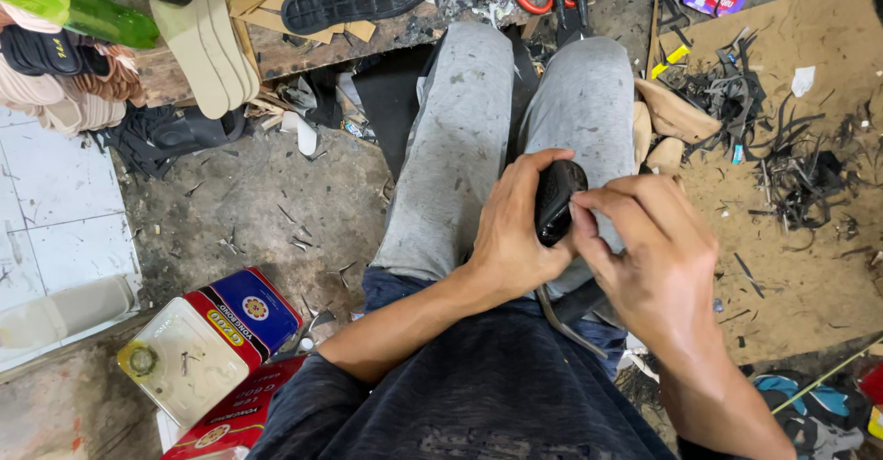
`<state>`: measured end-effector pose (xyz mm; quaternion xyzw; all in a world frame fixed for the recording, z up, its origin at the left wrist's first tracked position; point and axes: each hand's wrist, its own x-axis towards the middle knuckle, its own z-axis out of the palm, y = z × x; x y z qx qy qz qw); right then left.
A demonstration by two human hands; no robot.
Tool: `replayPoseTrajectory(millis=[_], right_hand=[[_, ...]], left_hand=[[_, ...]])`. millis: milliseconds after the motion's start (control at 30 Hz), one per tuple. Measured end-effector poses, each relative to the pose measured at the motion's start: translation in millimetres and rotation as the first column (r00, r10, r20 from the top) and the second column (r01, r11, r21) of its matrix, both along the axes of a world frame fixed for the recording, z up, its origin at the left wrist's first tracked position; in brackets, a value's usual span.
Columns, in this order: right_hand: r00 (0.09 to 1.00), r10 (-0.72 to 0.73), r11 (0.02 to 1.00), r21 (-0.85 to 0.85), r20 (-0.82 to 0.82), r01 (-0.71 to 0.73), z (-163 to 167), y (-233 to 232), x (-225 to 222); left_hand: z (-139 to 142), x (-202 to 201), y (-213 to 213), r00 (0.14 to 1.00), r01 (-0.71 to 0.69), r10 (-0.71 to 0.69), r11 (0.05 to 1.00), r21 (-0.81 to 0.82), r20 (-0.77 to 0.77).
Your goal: The person secures a black shoe sole to a high-heeled shoe using a curved metal tool. They repeatedly press and tap the sole edges to ensure adhesion, then insert a small metal pin into the heel. The shoe is held on the lap throughout the process.
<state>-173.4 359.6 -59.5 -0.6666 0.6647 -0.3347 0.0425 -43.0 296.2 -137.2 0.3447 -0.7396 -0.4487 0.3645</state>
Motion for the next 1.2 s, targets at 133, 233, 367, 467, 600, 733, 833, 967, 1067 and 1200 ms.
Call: replayPoseTrajectory(millis=[133,233,367,467,600,733,833,967,1067,1200], right_hand=[[0.976,0.075,0.991,0.121,-0.205,-0.051,17,-13,4],[0.967,0.256,0.936,0.250,0.006,-0.249,31,-13,-6],[0.927,0.092,0.981,0.129,0.363,-0.148,22,1,-21],[0.927,-0.155,0.985,0.131,0.342,0.116,-4,5,-29],[0.890,-0.126,0.990,0.113,0.438,0.084,-29,0,-27],[0.968,0.004,1.000,0.001,0.251,-0.005,-32,-3,-17],[0.988,0.048,0.997,-0.070,0.143,-0.039,-30,-4,-12],[0.984,0.057,0.995,-0.085,0.171,-0.043,-33,-5,-14],[0.987,0.108,0.985,-0.147,0.119,-0.090,-37,-5,-14],[0.969,0.239,0.942,-0.229,-0.054,-0.246,-40,-8,-12]], left_hand=[[-1,-1,-2,0.999,0.031,-0.032,0.999,0.030,0.017],[-1,0,-5,1.000,0.017,-0.017,0.998,0.053,0.007],[1,4,-7,0.998,-0.038,0.032,0.990,0.138,0.045],[0,3,-6,1.000,-0.018,0.016,0.993,0.120,0.018],[-2,1,-6,0.999,-0.020,0.018,0.995,0.100,0.028],[-2,1,-6,1.000,-0.001,-0.001,0.995,0.102,0.023],[-2,3,-6,0.999,-0.005,0.000,0.991,0.136,0.038],[-3,3,-7,1.000,-0.007,0.007,0.997,0.071,0.003],[-5,2,-6,1.000,-0.019,0.019,0.996,0.086,0.001],[-6,2,-6,1.000,-0.028,0.029,0.990,0.135,-0.001]])
